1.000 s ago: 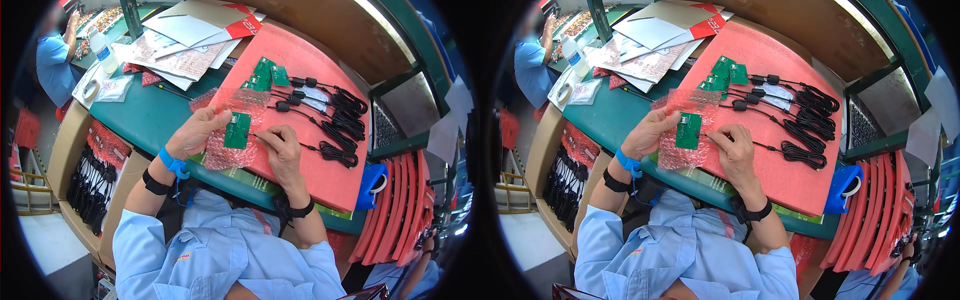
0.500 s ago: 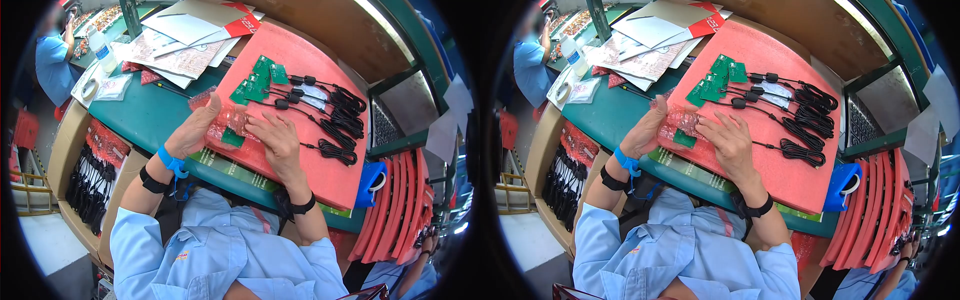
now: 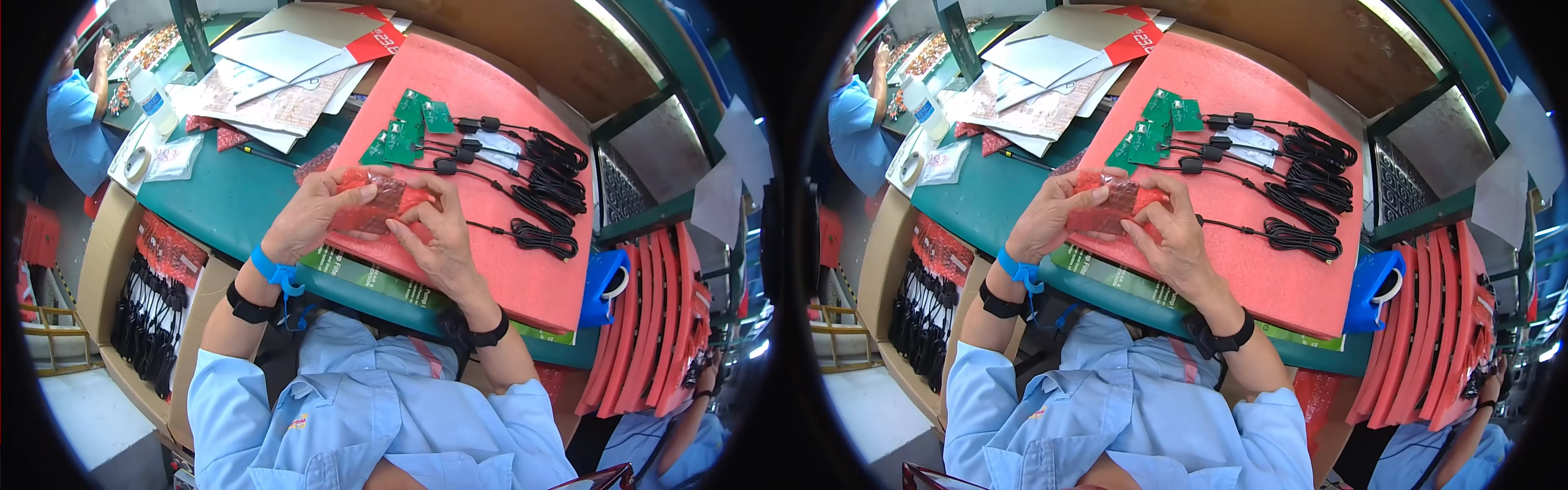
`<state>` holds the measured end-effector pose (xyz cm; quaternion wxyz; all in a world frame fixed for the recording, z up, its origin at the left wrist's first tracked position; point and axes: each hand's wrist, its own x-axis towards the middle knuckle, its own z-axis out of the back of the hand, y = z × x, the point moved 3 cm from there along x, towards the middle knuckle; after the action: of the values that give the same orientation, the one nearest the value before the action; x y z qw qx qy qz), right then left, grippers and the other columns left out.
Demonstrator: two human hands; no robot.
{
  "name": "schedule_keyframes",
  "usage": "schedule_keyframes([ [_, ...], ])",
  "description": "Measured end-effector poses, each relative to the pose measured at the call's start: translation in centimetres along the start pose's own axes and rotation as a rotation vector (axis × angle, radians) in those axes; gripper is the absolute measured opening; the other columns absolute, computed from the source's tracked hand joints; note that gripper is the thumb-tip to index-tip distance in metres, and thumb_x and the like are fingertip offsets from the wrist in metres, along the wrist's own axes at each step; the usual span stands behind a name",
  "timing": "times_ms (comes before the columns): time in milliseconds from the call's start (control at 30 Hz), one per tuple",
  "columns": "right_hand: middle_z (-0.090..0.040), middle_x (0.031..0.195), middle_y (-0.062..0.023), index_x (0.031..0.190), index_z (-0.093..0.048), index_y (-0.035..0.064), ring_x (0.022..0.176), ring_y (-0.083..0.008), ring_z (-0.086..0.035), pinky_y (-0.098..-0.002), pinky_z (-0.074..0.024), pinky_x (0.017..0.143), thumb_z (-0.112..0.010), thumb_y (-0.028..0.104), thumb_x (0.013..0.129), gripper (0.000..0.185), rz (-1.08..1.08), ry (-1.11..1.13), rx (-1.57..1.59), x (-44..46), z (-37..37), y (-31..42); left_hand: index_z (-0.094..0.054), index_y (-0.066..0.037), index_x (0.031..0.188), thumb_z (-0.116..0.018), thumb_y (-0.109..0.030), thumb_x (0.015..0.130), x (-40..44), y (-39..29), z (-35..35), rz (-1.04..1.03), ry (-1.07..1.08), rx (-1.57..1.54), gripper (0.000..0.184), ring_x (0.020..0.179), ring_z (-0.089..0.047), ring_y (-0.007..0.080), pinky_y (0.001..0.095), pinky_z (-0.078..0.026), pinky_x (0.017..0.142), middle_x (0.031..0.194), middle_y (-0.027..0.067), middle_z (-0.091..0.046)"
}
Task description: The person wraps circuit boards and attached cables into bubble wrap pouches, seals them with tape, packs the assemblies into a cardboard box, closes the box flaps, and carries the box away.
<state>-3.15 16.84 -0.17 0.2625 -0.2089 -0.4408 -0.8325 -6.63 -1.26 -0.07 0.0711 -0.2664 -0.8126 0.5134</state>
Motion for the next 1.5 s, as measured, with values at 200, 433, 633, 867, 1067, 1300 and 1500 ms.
schedule_keyframes([
  [200,-0.050,0.115,-0.0119,0.080,-0.064,0.0003,0.106,-0.0230,-0.054,-0.0329,-0.0479,0.087,-0.074,0.004,0.079,0.010,-0.209,-0.221,0.175,0.2,0.8,0.0,-0.057,0.001,0.123,-0.057,-0.018,0.097,0.2,2.0,-1.7,-0.172,0.097,-0.393,0.032,0.098,-0.063,0.0140,0.0271,-0.051,0.088,0.116,0.0083,-0.063],
  [433,-0.052,0.113,-0.0120,0.083,-0.068,-0.0001,0.101,-0.0226,-0.056,-0.0329,-0.0497,0.082,-0.075,0.007,0.079,0.011,-0.151,-0.410,0.043,-0.3,0.8,-1.0,-0.061,0.000,0.112,-0.059,-0.016,0.096,3.3,5.7,-4.2,-0.358,-0.182,-0.052,0.023,0.088,-0.058,0.0077,0.0244,-0.046,0.074,0.107,0.0036,-0.065],
  [633,-0.056,0.107,-0.0121,0.084,-0.069,-0.0006,0.094,-0.0234,-0.058,-0.0329,-0.0490,0.081,-0.074,0.007,0.079,0.010,-0.182,-0.357,-0.060,-1.9,3.7,-0.1,-0.063,0.000,0.110,-0.062,-0.016,0.095,4.3,6.2,-4.8,-0.332,-0.157,-0.127,0.022,0.085,-0.058,0.0050,0.0213,-0.046,0.072,0.101,0.0005,-0.065],
  [867,-0.061,0.100,-0.0116,0.084,-0.067,-0.0014,0.090,-0.0222,-0.060,-0.0319,-0.0485,0.081,-0.071,0.005,0.082,0.008,-0.257,-0.658,-0.622,-9.2,16.9,2.4,-0.057,-0.001,0.120,-0.059,-0.007,0.094,4.9,5.1,-1.3,-0.512,-0.321,0.027,0.026,0.100,-0.062,0.0165,0.0313,-0.053,0.087,0.115,0.0068,-0.062],
  [1067,-0.062,0.091,-0.0099,0.087,-0.066,-0.0006,0.083,-0.0194,-0.059,-0.0302,-0.0471,0.075,-0.068,0.009,0.087,0.010,-0.526,-1.029,-0.882,-21.2,29.6,-0.6,-0.056,-0.001,0.124,-0.060,-0.004,0.093,6.1,5.8,-0.3,-0.442,-0.258,-0.072,0.031,0.101,-0.063,0.0156,0.0291,-0.054,0.087,0.119,0.0077,-0.062],
  [1300,-0.067,0.097,-0.0113,0.093,-0.070,-0.0051,0.086,-0.0175,-0.063,-0.0295,-0.0474,0.075,-0.070,0.019,0.085,0.025,-1.036,-0.763,-0.211,-25.4,31.3,-5.7,-0.055,0.001,0.124,-0.060,-0.002,0.092,6.1,6.1,-0.3,-0.415,-0.264,0.024,0.032,0.104,-0.062,0.0153,0.0245,-0.054,0.087,0.122,0.0095,-0.061],
  [1500,-0.066,0.095,-0.0086,0.091,-0.071,-0.0055,0.090,-0.0129,-0.061,-0.0286,-0.0469,0.076,-0.072,0.021,0.085,0.028,-0.761,-1.034,-0.077,-26.5,29.8,-6.7,-0.055,0.001,0.124,-0.061,-0.001,0.092,6.3,6.5,0.4,-0.399,-0.276,0.014,0.033,0.104,-0.062,0.0153,0.0253,-0.055,0.087,0.122,0.0099,-0.061],
])
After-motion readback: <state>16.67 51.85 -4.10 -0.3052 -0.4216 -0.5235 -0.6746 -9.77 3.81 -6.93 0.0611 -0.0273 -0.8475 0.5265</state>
